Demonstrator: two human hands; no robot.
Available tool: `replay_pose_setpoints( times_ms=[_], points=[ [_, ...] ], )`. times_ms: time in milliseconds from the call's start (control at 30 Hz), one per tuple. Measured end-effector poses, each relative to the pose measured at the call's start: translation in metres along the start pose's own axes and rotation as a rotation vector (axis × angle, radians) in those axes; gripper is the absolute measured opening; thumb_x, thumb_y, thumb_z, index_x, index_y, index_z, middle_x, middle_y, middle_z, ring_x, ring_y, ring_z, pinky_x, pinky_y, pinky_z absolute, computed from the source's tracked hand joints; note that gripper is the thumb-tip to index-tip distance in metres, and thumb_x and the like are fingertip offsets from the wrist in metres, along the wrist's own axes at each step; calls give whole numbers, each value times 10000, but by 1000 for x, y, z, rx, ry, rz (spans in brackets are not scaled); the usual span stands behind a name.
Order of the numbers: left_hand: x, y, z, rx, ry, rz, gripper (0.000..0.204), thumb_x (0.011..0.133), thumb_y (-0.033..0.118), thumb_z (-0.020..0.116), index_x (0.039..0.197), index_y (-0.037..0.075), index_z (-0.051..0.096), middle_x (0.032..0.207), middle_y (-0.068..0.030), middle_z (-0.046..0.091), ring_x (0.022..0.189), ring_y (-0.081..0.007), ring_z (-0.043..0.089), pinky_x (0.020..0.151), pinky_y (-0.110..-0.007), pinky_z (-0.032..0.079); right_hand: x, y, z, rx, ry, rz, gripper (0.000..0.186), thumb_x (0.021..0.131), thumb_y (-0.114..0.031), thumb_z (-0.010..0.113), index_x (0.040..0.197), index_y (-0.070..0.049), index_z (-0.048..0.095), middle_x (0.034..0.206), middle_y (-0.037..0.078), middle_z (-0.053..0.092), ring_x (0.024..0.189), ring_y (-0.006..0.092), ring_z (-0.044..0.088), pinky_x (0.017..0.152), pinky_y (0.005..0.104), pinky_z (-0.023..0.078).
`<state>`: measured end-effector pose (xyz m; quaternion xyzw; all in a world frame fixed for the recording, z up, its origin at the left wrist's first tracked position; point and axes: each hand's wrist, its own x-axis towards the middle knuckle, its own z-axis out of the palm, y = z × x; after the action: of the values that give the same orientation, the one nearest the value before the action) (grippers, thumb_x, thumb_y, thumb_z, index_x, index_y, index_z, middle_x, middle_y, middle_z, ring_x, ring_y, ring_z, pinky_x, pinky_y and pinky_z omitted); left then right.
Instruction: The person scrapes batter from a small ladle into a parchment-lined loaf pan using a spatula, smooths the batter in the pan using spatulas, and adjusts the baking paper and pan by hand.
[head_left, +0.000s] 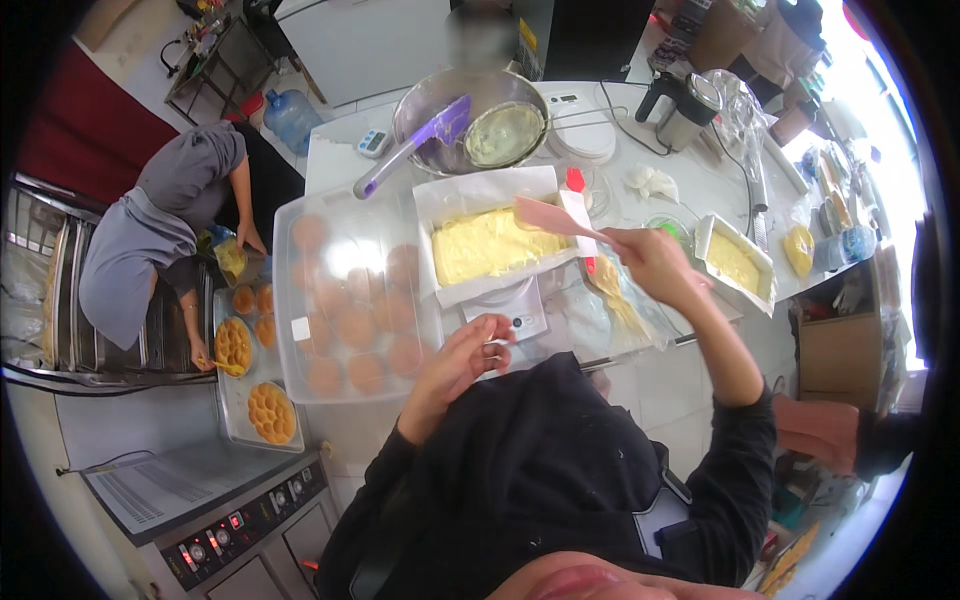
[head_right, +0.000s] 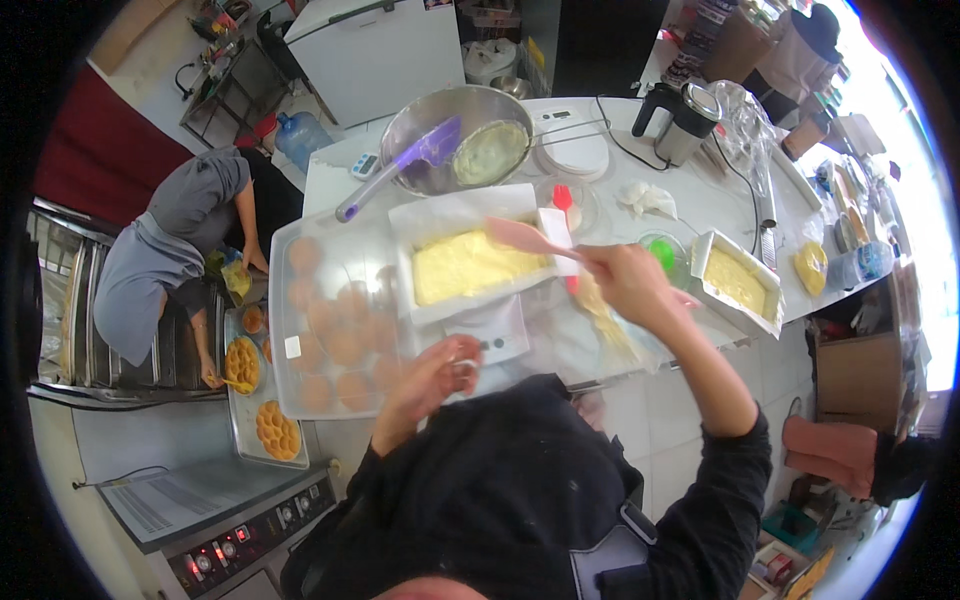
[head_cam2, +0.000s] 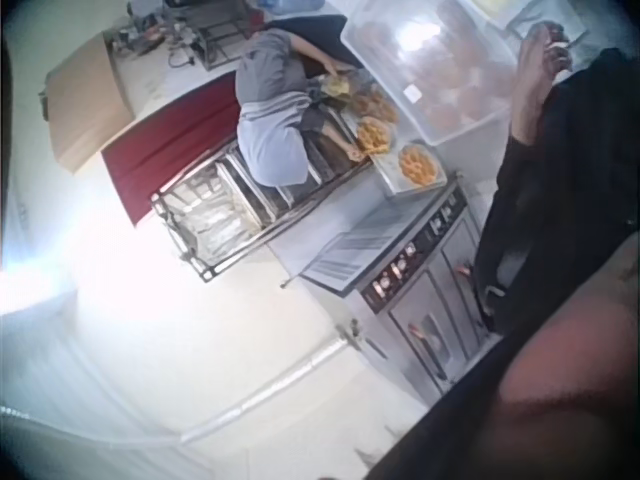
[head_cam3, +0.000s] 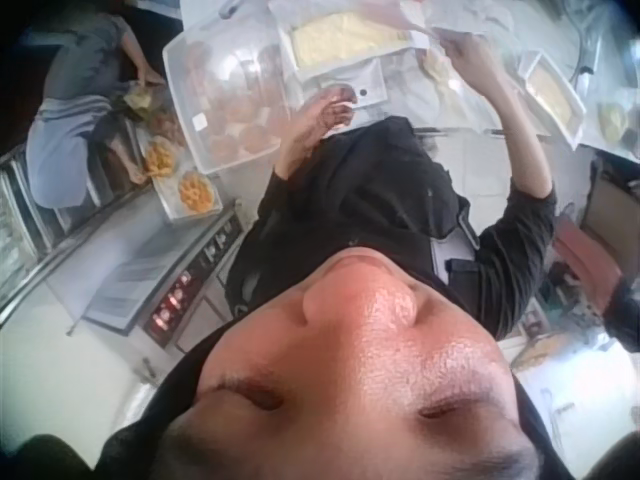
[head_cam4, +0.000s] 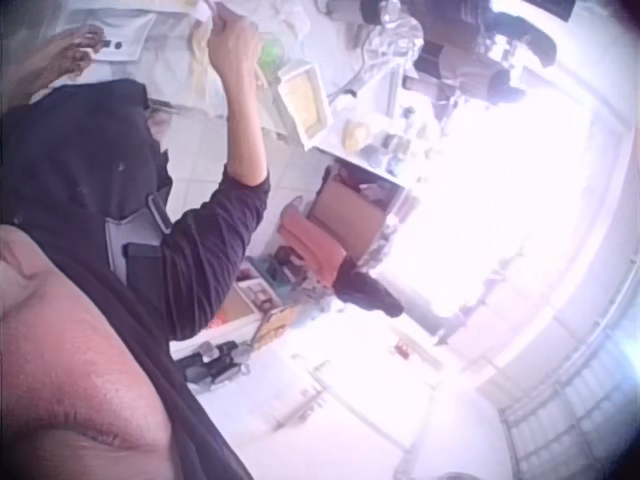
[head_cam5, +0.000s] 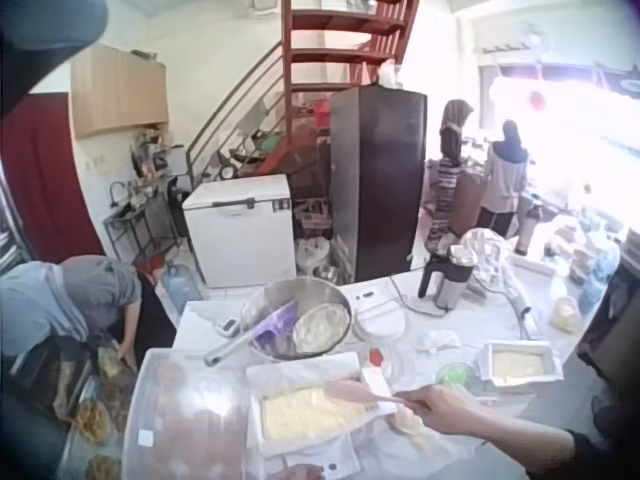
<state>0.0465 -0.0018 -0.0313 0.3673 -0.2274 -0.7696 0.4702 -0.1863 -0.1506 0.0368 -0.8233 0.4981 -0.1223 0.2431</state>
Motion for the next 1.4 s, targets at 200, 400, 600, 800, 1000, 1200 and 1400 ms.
replay_pose_setpoints(
  times_ms=[200,400,600,800,1000,1200,1400],
  points=[
    [49,-37,-11,-394,179,83,340,823,287,533,1024,26,450,980,-89,521,782,-158,538,697,-289,475,-17,-3,55,-36,144,-52,348,731,-43,466,1048,-125,580,673,132,522,612,280,516,581,364,393],
    [67,-53,-15,-331,362,252,268,787,209,593,970,32,508,936,-74,545,820,-158,539,708,-296,464,-20,-6,51,-1,182,-54,339,728,-30,469,1036,-110,585,666,120,525,601,265,520,567,346,395],
    [64,-65,-21,-175,418,284,213,796,173,580,950,32,536,903,-43,563,850,-146,539,707,-284,446,-15,-19,65,12,216,-96,332,715,-5,484,1010,-106,598,662,115,541,607,268,530,573,347,404],
    [67,-61,-9,-337,358,457,162,810,97,549,952,22,534,925,-38,561,874,-122,535,818,-284,445,-29,-6,75,-140,177,-142,323,711,-5,499,996,-111,607,677,110,537,636,273,525,599,365,407],
    [73,-71,-17,-414,301,498,136,801,60,549,924,6,532,888,-33,561,832,-94,536,852,-284,448,-45,-10,29,-181,2,-53,256,705,-48,524,930,-103,633,675,142,541,663,304,527,613,390,399],
    [71,-71,-21,-417,294,481,67,799,56,551,847,10,551,815,-29,564,778,-88,538,844,-292,456,-41,-18,-13,-92,-68,39,217,752,-63,502,931,-54,624,593,113,544,544,218,513,536,342,398],
    [72,-71,-18,-387,277,490,74,810,68,539,847,6,556,806,-30,564,772,-90,537,848,-300,453,-37,-12,55,477,-75,233,259,831,-115,468,1057,-30,561,577,-25,454,447,36,355,405,204,306]
  ],
)
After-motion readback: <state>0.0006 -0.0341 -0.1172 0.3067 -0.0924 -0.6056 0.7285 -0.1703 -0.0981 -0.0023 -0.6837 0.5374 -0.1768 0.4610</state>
